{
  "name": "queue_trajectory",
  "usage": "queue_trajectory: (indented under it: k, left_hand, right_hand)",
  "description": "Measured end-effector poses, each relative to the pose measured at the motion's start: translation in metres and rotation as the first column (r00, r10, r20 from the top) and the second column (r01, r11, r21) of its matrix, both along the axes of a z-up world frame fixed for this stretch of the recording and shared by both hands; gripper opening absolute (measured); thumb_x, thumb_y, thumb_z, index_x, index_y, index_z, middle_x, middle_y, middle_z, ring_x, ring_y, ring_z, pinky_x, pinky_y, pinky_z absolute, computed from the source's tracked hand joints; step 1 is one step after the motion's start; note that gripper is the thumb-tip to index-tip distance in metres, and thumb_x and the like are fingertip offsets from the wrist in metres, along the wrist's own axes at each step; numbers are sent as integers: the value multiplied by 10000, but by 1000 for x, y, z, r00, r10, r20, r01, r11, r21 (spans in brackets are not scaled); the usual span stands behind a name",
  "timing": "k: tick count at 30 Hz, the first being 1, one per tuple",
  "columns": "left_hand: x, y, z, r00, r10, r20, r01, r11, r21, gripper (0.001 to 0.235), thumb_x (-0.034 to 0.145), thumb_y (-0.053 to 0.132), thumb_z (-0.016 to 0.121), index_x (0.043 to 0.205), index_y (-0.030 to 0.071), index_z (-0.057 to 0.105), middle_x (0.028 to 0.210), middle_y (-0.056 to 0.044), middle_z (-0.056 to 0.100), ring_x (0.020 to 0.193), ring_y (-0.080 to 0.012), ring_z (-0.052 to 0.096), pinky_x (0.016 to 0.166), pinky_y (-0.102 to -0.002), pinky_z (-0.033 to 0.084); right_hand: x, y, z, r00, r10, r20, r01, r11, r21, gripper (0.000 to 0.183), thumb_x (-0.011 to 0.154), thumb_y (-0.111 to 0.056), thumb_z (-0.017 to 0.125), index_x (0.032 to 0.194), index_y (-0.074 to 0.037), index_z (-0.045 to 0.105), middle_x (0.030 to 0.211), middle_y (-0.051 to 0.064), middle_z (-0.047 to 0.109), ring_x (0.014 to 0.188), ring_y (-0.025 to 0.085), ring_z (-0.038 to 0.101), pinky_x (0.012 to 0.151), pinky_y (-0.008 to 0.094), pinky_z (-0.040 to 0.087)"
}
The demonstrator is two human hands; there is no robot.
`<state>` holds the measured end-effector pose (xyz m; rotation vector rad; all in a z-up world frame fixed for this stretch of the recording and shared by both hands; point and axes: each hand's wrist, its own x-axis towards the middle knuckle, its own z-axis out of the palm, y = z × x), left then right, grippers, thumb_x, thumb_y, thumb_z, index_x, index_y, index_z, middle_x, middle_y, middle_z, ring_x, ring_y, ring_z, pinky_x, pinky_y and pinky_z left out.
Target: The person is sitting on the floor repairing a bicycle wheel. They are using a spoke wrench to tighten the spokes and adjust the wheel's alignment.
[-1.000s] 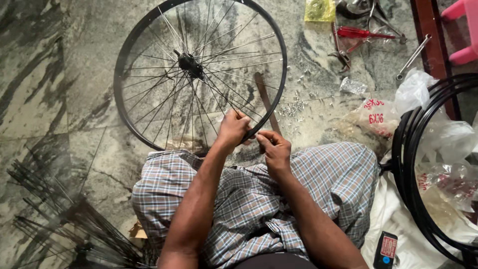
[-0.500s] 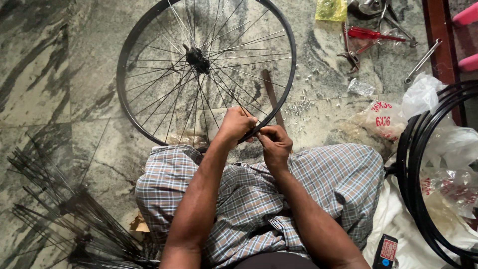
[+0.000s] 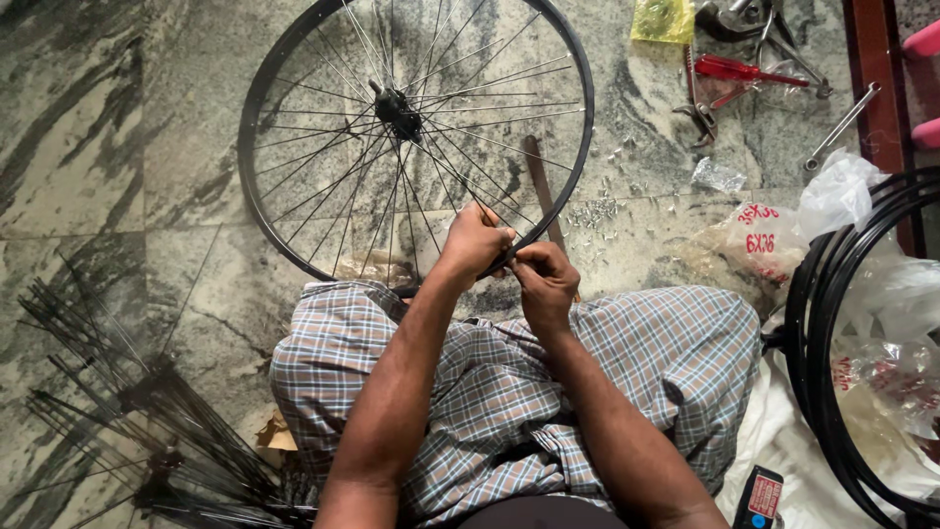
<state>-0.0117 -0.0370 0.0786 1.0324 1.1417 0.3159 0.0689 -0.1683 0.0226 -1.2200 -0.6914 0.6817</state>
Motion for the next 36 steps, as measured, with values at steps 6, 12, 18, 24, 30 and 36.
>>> queue_trajectory:
  k: [6,12,18,24,30,36]
  left_hand:
    - [-1,0,-3,1000,4,-12,-5,1000,-19,280,864,56,730,972,31,474,754,-87,601,560,-182,655,409,-369,594]
    - [-3,-1,-8,1000,2,16,-3,999,49,285,878,75,751,957,15,483,743,-97,599,543,-175,633,386,-354,561]
    - [-4,-1,-5,998,3,62,-4,1000,15,272,902,97,736,948,17,481,707,-87,599,516,-165,618,376,-345,543]
    - [-4,-2,3,999,-19,41,19,1000,-4,248,939,109,702,980,22,474,721,-93,605,516,-162,622,395,-329,550]
    - [-4,0,9,999,-28,46,29,999,-29,240,932,94,695,969,14,472,703,-100,599,496,-162,613,378,-333,543]
    - [-2,-3,2,1000,5,21,-5,1000,-1,248,919,88,712,956,13,478,696,-97,604,488,-169,622,363,-341,543]
  right_hand:
    - [3,3,-1,994,-108,-17,104,983,-151,160,882,78,764,931,-17,646,840,-12,563,722,49,479,641,199,403]
    - [1,4,-1,996,-73,47,81,977,-198,52,868,24,716,894,-14,691,863,-23,622,760,49,558,666,217,457]
    - [-2,4,-3,998,-65,-14,59,964,-259,60,898,12,720,935,-5,675,815,-26,602,709,39,509,627,206,414]
    - [-3,3,3,996,-83,35,89,966,-242,52,897,1,702,937,-14,672,831,-18,646,706,37,560,626,200,461]
    - [-7,4,10,991,-107,77,124,955,-271,54,894,3,712,919,-5,665,812,-1,639,687,48,547,606,213,452]
    - [-6,3,1,990,-106,95,125,967,-223,49,878,26,693,908,-4,668,832,-4,651,716,49,571,636,214,482]
